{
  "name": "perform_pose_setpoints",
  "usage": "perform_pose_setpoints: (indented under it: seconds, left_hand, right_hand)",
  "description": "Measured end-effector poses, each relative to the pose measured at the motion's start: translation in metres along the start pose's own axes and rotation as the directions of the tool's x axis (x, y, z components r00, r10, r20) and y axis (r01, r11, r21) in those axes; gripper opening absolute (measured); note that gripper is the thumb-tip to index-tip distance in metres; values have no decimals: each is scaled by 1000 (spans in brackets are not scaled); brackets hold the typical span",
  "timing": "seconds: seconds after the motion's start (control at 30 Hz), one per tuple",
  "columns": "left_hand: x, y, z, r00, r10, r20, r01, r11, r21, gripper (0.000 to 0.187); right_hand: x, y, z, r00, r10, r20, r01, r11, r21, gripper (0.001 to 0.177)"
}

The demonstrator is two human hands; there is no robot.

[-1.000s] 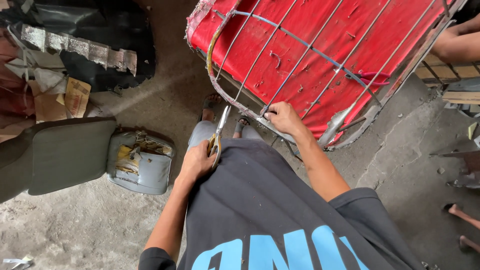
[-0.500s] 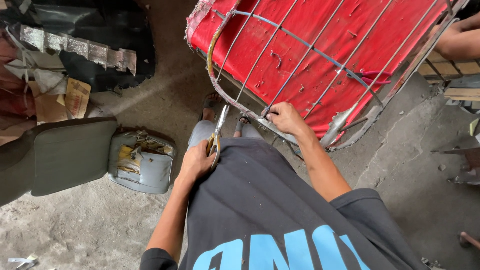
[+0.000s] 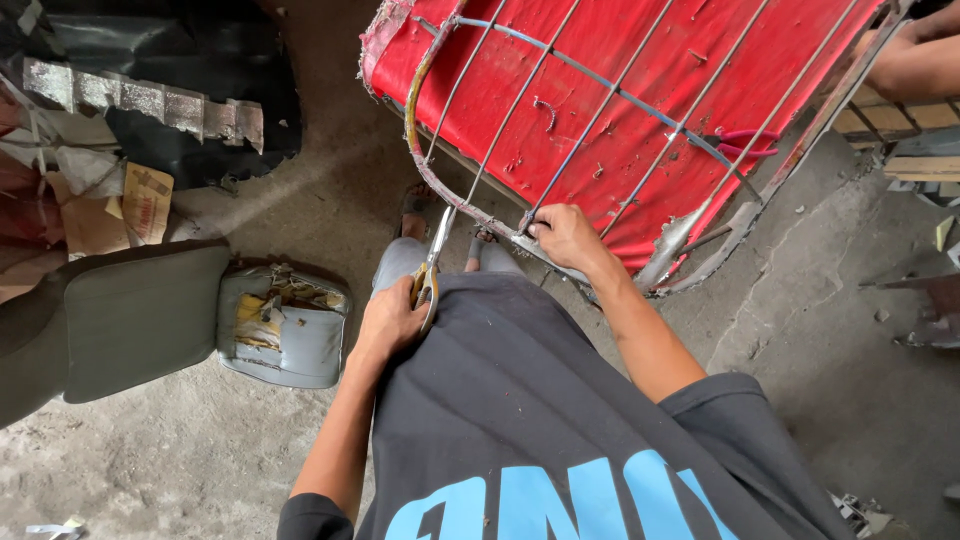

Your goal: Trimming excess red fabric from a metal chair frame using scissors in a workshop.

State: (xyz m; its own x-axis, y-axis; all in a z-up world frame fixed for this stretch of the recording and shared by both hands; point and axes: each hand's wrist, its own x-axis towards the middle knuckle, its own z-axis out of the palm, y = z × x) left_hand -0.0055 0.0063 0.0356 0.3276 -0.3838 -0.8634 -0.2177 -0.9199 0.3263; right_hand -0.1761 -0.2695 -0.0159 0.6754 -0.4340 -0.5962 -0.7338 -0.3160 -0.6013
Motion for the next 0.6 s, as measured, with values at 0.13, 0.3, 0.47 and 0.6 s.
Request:
perform_pose_setpoints:
  seconds: [0.13, 0.3, 0.47, 0.6]
  left_hand:
    - [5, -1, 4, 999, 41, 7, -41, 999, 34, 37]
    - [2, 12, 2, 997, 72, 17, -73, 995, 70, 36]
    - [8, 18, 10, 990, 143, 21, -144, 974, 174, 38]
    - [-2, 23, 11, 980, 196, 28, -198, 963, 185, 39]
  right_hand:
    - [5, 10, 6, 999, -30, -38, 29, 999, -19, 14]
    - [7, 12, 11, 995, -63, -83, 60, 997, -39, 12]
    - [34, 30, 40, 987, -76, -143, 63, 994, -89, 16]
    - [29, 30, 29, 988, -91, -123, 83, 994, -70, 15]
